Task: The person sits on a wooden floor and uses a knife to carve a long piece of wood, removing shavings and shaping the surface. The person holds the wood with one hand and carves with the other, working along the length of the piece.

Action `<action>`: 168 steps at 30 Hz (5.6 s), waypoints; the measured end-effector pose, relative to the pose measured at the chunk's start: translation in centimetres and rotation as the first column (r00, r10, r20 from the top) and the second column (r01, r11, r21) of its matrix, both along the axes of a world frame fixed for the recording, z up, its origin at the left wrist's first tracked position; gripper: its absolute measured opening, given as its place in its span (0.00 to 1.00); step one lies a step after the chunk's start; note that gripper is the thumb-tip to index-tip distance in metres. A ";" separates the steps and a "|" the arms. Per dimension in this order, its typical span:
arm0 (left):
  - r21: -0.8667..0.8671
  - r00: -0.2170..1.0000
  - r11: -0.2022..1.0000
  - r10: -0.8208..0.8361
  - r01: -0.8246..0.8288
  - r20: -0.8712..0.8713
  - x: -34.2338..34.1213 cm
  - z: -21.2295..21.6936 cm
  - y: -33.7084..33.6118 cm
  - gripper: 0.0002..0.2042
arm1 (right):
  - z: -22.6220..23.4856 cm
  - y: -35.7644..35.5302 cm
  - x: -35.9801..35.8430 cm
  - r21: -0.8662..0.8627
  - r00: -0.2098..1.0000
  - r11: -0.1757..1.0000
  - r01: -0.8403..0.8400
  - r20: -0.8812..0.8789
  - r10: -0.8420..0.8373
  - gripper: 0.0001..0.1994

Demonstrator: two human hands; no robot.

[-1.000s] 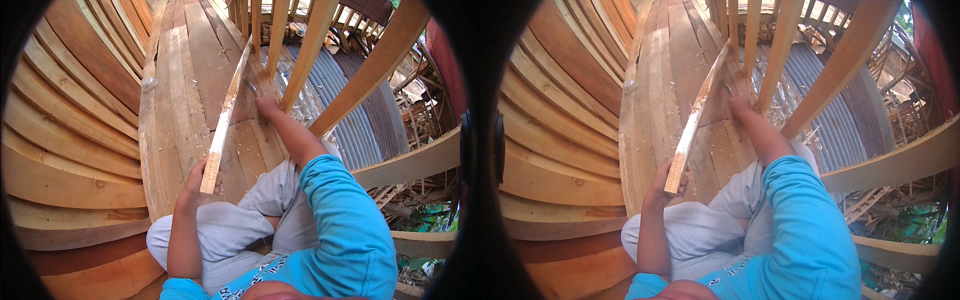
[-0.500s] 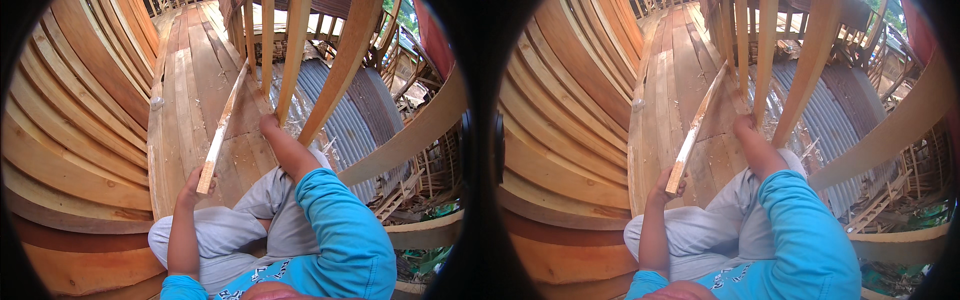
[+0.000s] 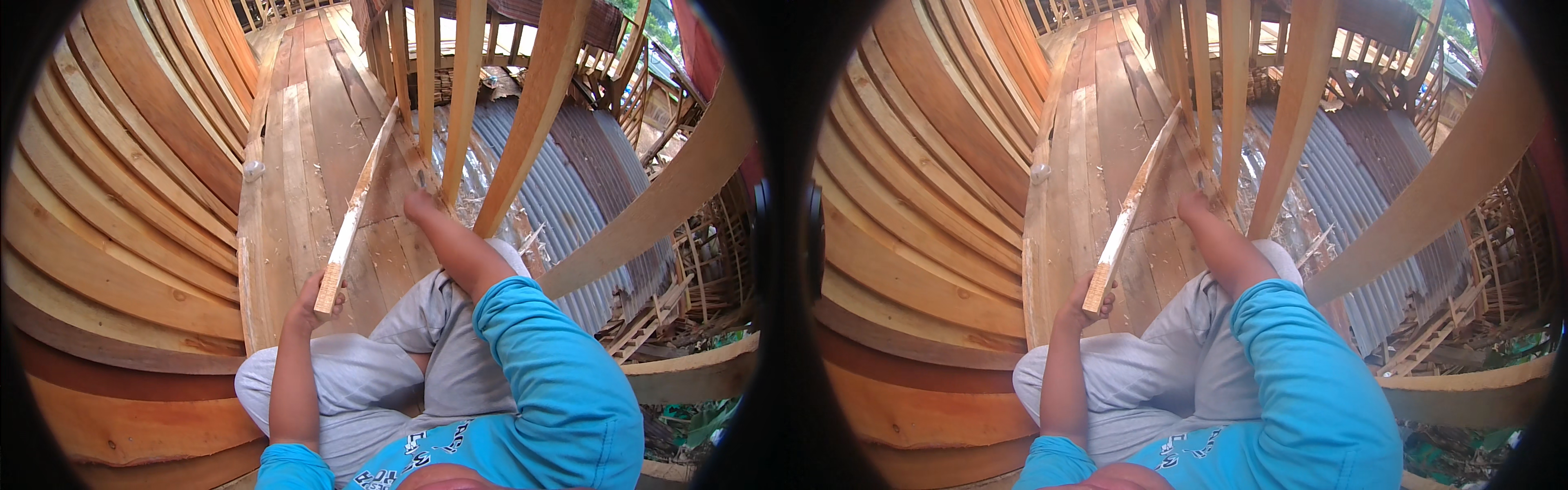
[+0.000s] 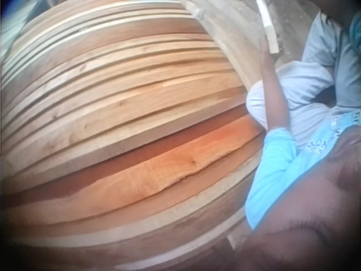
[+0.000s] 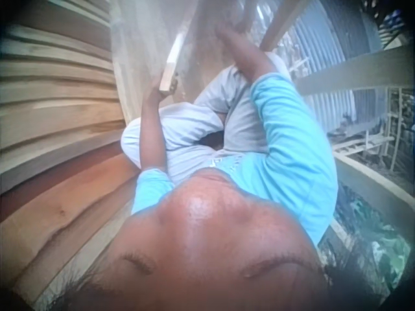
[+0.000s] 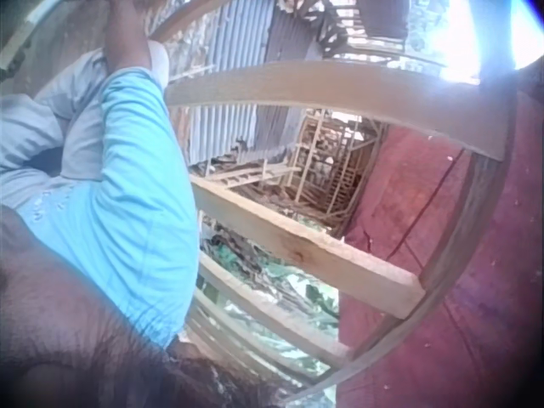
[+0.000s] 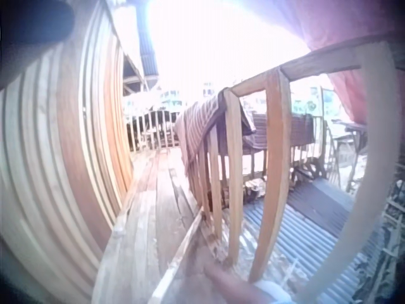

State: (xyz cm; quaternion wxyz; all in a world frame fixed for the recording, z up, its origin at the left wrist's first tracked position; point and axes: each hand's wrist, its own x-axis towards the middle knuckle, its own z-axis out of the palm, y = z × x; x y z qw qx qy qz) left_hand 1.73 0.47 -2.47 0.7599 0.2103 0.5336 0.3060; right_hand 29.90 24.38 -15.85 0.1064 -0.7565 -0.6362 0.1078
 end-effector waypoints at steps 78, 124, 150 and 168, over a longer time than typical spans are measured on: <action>-0.053 0.999 0.999 0.002 0.001 0.044 -1.1 2.8 -0.2 0.27 | 1.1 11.6 0.2 0.172 0.954 0.977 0.128 -0.290 -0.074 0.27; -0.048 0.976 0.999 0.002 0.009 0.217 -4.9 4.4 1.6 0.27 | -0.1 6.2 0.6 0.235 0.999 0.972 -0.028 0.023 0.023 0.29; -0.096 0.519 0.994 0.059 0.046 0.853 -5.2 6.9 -2.6 0.32 | 18.3 -9.3 -6.4 -0.044 0.437 0.643 -0.765 -0.770 0.466 0.18; -0.155 0.517 0.987 0.155 -0.043 0.842 -5.6 1.9 -2.2 0.28 | 13.0 -16.1 -14.2 0.247 0.761 0.796 -0.552 -0.240 0.603 0.26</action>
